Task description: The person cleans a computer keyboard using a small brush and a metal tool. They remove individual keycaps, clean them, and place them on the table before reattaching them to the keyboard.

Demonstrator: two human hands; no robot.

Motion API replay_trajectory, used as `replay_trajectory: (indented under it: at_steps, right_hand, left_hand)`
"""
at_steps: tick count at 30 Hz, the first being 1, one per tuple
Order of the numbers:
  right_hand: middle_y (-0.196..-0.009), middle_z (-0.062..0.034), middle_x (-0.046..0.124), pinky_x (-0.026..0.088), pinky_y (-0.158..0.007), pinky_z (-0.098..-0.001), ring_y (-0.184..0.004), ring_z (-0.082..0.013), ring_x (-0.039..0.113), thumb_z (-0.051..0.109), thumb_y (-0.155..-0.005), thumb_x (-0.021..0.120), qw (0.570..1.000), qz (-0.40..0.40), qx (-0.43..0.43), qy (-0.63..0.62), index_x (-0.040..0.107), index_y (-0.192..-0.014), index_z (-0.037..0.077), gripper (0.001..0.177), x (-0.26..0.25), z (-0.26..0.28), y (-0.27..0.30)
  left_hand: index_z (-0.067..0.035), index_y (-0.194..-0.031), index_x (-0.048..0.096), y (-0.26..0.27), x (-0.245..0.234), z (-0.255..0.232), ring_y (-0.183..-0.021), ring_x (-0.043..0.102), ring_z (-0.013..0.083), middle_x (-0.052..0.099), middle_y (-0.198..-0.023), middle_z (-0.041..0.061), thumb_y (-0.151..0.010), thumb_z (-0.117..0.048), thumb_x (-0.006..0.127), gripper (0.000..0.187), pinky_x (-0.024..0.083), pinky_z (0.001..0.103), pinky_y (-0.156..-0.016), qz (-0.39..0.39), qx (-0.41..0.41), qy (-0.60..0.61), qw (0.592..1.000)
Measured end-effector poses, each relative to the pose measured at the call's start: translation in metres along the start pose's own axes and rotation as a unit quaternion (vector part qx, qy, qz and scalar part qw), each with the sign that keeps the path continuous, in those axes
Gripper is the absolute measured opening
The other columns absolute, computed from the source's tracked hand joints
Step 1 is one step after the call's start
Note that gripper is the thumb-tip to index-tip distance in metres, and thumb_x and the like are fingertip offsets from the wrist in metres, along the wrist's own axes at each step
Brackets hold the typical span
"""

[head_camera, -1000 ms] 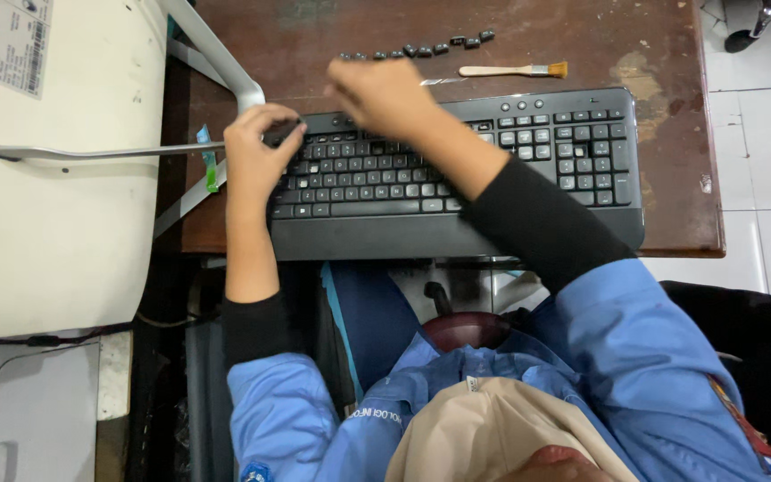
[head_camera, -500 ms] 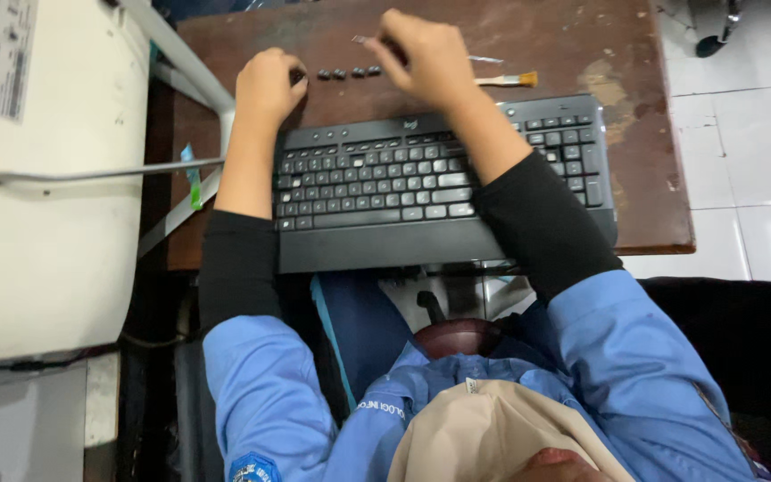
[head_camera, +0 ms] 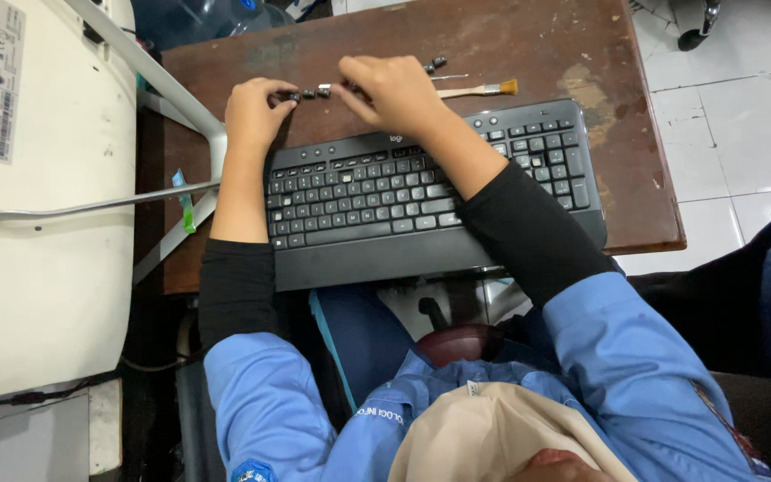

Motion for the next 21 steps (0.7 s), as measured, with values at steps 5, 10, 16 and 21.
replay_trajectory:
  at_steps: [5,10,16,21]
  right_hand:
    - [-0.077,-0.0016,0.064,0.039,-0.042,-0.0416,-0.059,-0.0299,0.061,0.028,-0.103,0.061,0.999,0.015,0.031,-0.016,0.051,-0.093,0.012,0.021,0.011,-0.01,0.006]
    - [-0.079,-0.0019,0.068,0.042,-0.043,-0.046,-0.063,-0.0324,0.065,0.036,-0.105,0.058,0.998,0.062,0.024,-0.005,0.053,-0.095,0.014,0.026,0.018,-0.005,0.004]
    - [-0.097,-0.0067,0.069,0.052,-0.052,-0.0485,-0.079,-0.0334,0.071,0.031,-0.1,0.057,0.985,0.165,-0.013,-0.045,0.073,-0.102,0.015,0.023,0.043,0.012,0.009]
    - [-0.085,0.0034,0.065,0.056,-0.056,-0.0308,-0.072,-0.0194,0.069,0.022,-0.092,0.063,0.988,0.137,-0.067,-0.021,0.073,-0.094,0.019,0.01,0.038,0.084,0.005]
  left_hand:
    - [-0.031,-0.108,0.081,0.0,0.004,0.001,-0.082,0.068,0.0248,0.072,-0.088,-0.002,-0.082,-0.019,0.079,0.029,0.05,0.042,-0.069,0.0,0.002,-0.009,1.0]
    - [-0.023,-0.116,0.078,0.006,-0.013,-0.002,-0.085,0.07,0.0209,0.073,-0.114,0.002,-0.077,-0.013,0.085,0.041,0.051,0.039,-0.075,-0.031,0.023,0.016,0.999]
    - [-0.007,-0.116,0.078,0.085,-0.082,-0.051,-0.091,0.068,0.0248,0.075,-0.105,0.01,-0.094,-0.009,0.072,0.023,0.052,0.04,-0.084,-0.015,0.067,0.049,0.996]
    - [-0.009,-0.114,0.077,0.145,-0.061,-0.026,-0.105,0.065,0.0333,0.071,-0.108,0.012,-0.094,-0.014,0.077,0.021,0.048,0.045,-0.094,-0.105,0.106,-0.022,0.989]
Point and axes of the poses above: each hand's wrist, its own y-axis away from the middle knuckle, its own x-axis out of the palm, z = x × y, the point moved 4 cm from there along -y, towards the middle knuckle
